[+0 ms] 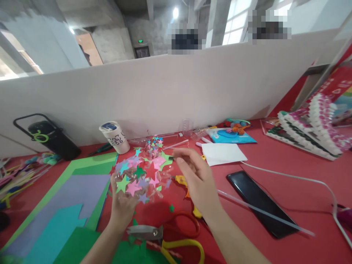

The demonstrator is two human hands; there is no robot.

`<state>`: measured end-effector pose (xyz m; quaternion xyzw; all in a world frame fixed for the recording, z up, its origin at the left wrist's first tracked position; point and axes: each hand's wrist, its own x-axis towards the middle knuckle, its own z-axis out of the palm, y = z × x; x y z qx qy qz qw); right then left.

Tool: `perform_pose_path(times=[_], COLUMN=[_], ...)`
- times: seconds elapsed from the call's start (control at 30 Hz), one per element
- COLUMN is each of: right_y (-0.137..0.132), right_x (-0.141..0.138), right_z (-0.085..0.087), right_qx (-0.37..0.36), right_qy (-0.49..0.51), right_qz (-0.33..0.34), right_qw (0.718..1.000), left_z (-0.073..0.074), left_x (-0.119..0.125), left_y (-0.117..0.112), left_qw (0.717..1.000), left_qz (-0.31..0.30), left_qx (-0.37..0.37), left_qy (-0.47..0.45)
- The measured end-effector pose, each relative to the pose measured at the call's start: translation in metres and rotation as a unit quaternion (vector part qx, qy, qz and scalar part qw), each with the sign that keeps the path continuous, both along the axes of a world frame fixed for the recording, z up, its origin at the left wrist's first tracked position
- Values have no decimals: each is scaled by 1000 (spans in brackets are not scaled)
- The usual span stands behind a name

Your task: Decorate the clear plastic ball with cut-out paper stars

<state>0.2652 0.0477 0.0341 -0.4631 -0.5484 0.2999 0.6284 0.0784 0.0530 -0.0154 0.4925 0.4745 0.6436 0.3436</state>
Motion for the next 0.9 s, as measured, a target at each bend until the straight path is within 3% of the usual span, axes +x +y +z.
perform_pose_path(times=[0.07,0.17,0.27,0.33,0.5,0.9], right_y=[-10,-25,-31,-29,-24,-20], right_x=[-4,-14,-26,-33,-41,-42], right_z=[4,7,3,-3,-12,-17], right_qx=[106,239,302,297,250,230], right_qy=[-103,-244,-333,-363,-376,-338], right_qz=[-43,-19,-13,-38,-94,-122], right_qw=[988,940,893,882,887,904], left_z=[-3,-7,-8,-7,-5,-2], left_x=[2,6,8,8,12,22], left_y=[1,2,2,3,2,0], left_qw=[1000,999,998,997,993,985], left_qz=[3,8,11,9,-18,-33], left_qx=[-16,-25,-19,-12,-11,-31], left_qy=[-22,-47,-66,-81,-114,-165])
